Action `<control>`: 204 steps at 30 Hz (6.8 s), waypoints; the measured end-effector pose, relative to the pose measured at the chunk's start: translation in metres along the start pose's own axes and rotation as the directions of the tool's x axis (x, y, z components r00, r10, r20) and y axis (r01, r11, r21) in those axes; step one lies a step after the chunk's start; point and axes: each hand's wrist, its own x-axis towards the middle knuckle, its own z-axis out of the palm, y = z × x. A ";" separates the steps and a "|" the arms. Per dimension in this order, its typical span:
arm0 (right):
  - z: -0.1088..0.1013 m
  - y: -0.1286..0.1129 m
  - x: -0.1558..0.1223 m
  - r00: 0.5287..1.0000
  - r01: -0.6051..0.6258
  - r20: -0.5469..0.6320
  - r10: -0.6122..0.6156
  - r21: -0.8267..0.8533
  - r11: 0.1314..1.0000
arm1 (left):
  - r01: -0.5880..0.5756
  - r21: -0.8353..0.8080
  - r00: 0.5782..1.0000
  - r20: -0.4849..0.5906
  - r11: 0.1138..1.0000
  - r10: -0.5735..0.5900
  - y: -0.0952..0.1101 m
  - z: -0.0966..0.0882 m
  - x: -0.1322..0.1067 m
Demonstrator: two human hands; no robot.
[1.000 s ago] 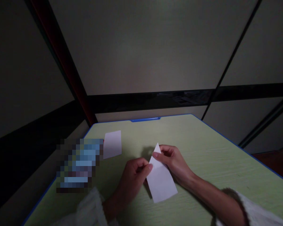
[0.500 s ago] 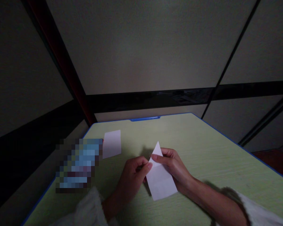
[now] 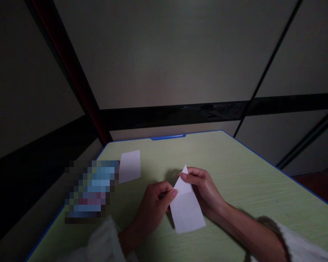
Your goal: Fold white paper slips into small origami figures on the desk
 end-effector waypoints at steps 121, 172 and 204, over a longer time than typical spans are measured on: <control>-0.013 -0.013 0.008 0.922 0.314 0.383 -0.063 -0.639 0.702 | 0.103 -0.104 0.994 -0.017 0.989 -0.105 -0.005 -0.002 0.006; -0.001 -0.007 0.003 0.974 0.106 0.220 -0.046 -0.270 0.957 | -0.113 0.116 0.970 -0.203 0.987 0.135 0.003 -0.006 -0.006; -0.005 -0.004 0.000 0.937 0.344 0.303 -0.173 -0.713 0.611 | -0.039 0.072 0.986 -0.157 0.997 0.050 0.001 -0.004 -0.001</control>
